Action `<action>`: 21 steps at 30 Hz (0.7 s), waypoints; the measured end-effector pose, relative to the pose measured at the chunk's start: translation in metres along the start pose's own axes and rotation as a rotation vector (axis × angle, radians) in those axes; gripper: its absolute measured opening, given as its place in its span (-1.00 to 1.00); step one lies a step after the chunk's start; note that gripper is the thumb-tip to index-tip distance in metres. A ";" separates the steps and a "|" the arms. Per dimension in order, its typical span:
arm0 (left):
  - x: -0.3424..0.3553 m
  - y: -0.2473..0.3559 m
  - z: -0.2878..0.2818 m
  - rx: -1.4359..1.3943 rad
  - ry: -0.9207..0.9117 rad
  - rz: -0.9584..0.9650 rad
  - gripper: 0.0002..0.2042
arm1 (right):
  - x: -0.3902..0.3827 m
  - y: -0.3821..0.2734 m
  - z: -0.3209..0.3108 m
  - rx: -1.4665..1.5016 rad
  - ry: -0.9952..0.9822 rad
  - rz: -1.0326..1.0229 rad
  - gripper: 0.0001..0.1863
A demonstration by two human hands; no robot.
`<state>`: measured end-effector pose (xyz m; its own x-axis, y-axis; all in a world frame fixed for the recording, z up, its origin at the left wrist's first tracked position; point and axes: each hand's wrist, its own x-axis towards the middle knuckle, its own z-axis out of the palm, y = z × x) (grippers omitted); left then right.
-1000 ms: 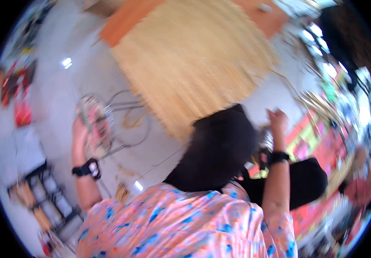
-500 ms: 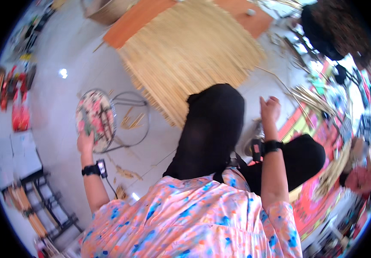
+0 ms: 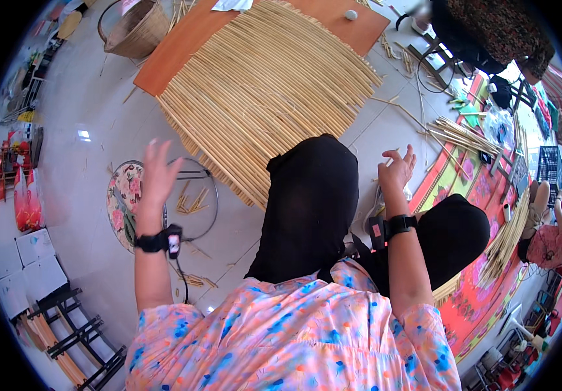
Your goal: The person sits on the floor and weaves a bamboo mat by hand, threading a white string through the bamboo slats. They use a pair of scissors to cut the string and continue weaving the mat, occasionally adjusting the bamboo structure.
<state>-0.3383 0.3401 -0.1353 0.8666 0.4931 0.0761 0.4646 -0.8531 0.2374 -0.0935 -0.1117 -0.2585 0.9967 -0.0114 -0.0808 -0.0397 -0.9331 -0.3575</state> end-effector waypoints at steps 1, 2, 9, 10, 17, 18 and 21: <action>0.014 0.015 0.010 -0.049 -0.027 0.021 -0.52 | 0.002 0.000 0.006 0.006 -0.008 0.002 -0.65; 0.028 0.030 0.021 -0.105 -0.053 0.046 -0.54 | 0.005 0.003 0.009 0.008 -0.009 0.008 -0.62; 0.124 0.089 0.103 -0.300 -0.020 0.432 -0.72 | 0.013 0.022 0.037 0.685 -0.396 0.266 -0.55; 0.136 0.093 0.111 -0.310 -0.007 0.486 -0.75 | 0.010 0.014 0.038 0.836 -0.549 0.335 -0.57; 0.202 0.115 0.139 -0.026 -0.044 0.768 -0.96 | 0.000 -0.071 0.001 1.074 -0.926 0.293 -0.51; 0.206 0.120 0.139 0.010 -0.042 0.798 -0.97 | 0.005 -0.068 0.011 1.121 -0.963 0.315 -0.52; 0.215 0.124 0.136 0.061 -0.064 0.905 -0.98 | 0.016 -0.065 0.040 1.251 -1.063 0.402 -0.54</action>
<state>-0.0696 0.3178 -0.2209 0.9128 -0.3782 0.1539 -0.3909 -0.9184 0.0617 -0.0779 -0.0366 -0.2733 0.4449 0.5557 -0.7024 -0.8079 -0.0894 -0.5825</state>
